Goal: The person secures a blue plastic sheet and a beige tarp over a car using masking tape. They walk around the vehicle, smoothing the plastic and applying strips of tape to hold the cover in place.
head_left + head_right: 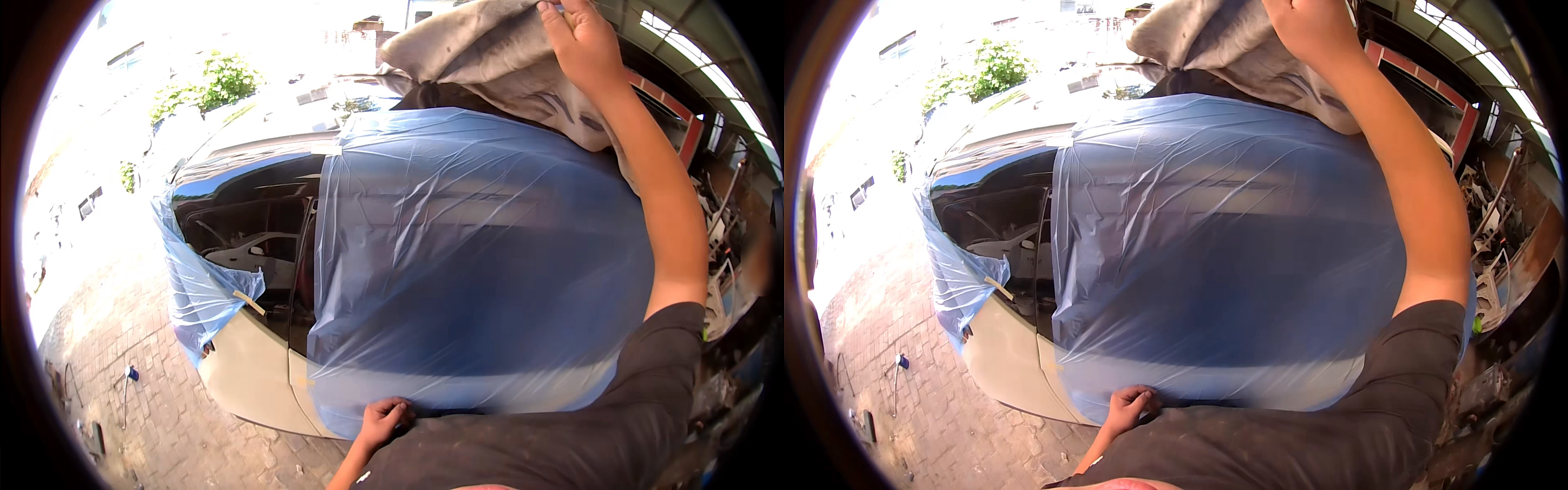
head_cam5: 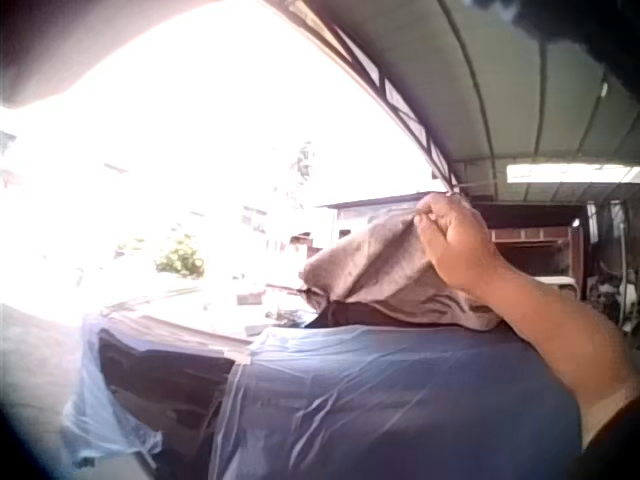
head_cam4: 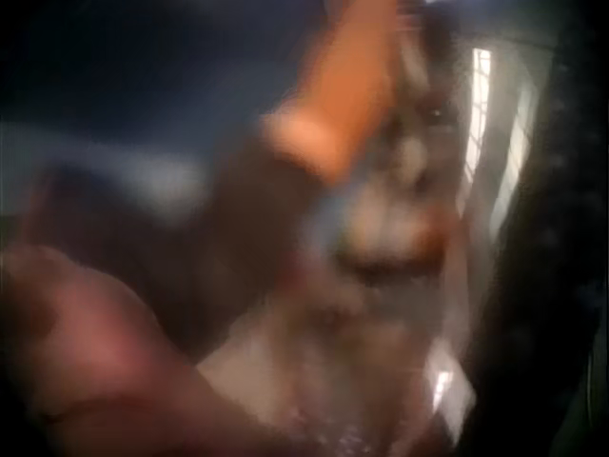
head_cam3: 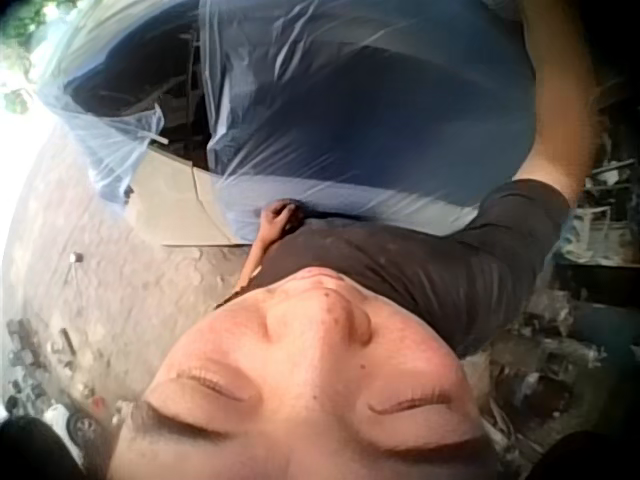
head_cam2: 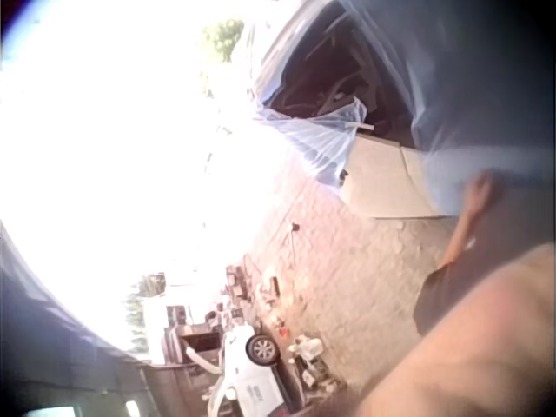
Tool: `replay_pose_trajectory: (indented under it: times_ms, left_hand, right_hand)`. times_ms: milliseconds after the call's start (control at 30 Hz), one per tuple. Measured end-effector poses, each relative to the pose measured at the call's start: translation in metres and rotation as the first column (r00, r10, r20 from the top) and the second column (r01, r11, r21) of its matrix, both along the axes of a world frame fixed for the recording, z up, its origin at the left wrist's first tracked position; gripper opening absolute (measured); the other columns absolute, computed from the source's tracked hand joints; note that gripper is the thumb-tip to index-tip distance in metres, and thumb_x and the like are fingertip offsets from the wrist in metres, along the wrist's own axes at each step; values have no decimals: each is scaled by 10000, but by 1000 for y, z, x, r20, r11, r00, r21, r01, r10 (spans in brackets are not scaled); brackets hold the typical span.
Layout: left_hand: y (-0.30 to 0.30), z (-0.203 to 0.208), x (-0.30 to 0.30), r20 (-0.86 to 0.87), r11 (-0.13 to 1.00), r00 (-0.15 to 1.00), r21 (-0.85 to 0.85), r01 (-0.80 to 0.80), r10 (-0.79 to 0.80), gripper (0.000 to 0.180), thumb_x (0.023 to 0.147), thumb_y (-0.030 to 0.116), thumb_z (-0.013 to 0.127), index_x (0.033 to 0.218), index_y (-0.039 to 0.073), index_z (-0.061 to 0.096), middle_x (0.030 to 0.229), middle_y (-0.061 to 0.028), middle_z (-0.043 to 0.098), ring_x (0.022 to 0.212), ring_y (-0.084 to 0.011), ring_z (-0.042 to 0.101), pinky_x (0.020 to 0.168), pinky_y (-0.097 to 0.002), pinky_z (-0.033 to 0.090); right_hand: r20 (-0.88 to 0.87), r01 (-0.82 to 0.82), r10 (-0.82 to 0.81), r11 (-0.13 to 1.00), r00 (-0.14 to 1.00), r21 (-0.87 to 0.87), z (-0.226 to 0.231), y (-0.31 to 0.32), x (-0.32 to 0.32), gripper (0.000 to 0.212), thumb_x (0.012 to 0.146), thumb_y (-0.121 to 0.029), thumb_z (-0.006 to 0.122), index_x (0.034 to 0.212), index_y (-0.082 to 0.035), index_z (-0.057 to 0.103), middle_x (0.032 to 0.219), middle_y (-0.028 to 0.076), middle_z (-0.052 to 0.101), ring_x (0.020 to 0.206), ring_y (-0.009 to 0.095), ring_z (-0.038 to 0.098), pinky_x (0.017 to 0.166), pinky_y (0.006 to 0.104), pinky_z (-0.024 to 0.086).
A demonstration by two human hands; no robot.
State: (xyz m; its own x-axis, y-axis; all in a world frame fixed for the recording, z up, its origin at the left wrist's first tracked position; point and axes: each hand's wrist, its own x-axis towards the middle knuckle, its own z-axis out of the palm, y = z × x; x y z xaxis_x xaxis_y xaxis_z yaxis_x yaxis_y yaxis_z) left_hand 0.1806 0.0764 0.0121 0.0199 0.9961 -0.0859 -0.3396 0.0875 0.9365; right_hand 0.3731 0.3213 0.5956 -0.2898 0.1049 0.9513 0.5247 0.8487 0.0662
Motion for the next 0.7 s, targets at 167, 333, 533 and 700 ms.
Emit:
replay_pose_trajectory:
  times_ms: [167, 333, 533, 700]
  left_hand:
    - [-1, 45, -19, -171, 979, 976, 129, 155, -132, 276, 977, 91, 622, 1217, -46, 620, 1028, -125, 714, 852, -170, 687, 773, -303, 545]
    - [27, 175, -48, -445, 791, 884, 588, 167, 145, 329, 975, 138, 639, 1240, -51, 591, 1038, -114, 705, 895, -179, 682, 815, -293, 531]
    - [90, 299, -47, 220, 901, 975, 428, -75, -24, 593, 1024, 453, 540, 1413, 14, 456, 1393, -128, 555, 1221, -232, 586, 930, -374, 520]
    - [107, 335, -38, 427, 849, 894, 414, -328, 137, 544, 1018, 387, 585, 1416, 27, 494, 1347, -106, 609, 1193, -256, 619, 1002, -404, 511]
  right_hand:
    - [211, 42, -122, 936, 970, 349, -56, -113, 21, 137, 946, -128, 626, 1066, -65, 646, 633, 27, 547, 521, 183, 526, 498, 318, 426]
    - [578, -155, -190, 855, 794, 495, -158, -152, 59, 225, 750, -109, 683, 965, -158, 641, 579, -59, 380, 479, 119, 436, 430, 270, 333]
    - [632, -175, -212, 852, 746, 493, -234, -179, 63, 229, 764, -106, 593, 988, -149, 614, 607, -59, 361, 528, 89, 401, 468, 248, 260]
    - [492, -85, -219, 848, 843, 524, -244, -188, 63, 228, 793, -127, 617, 1021, -133, 609, 619, -47, 394, 535, 99, 423, 477, 243, 258]
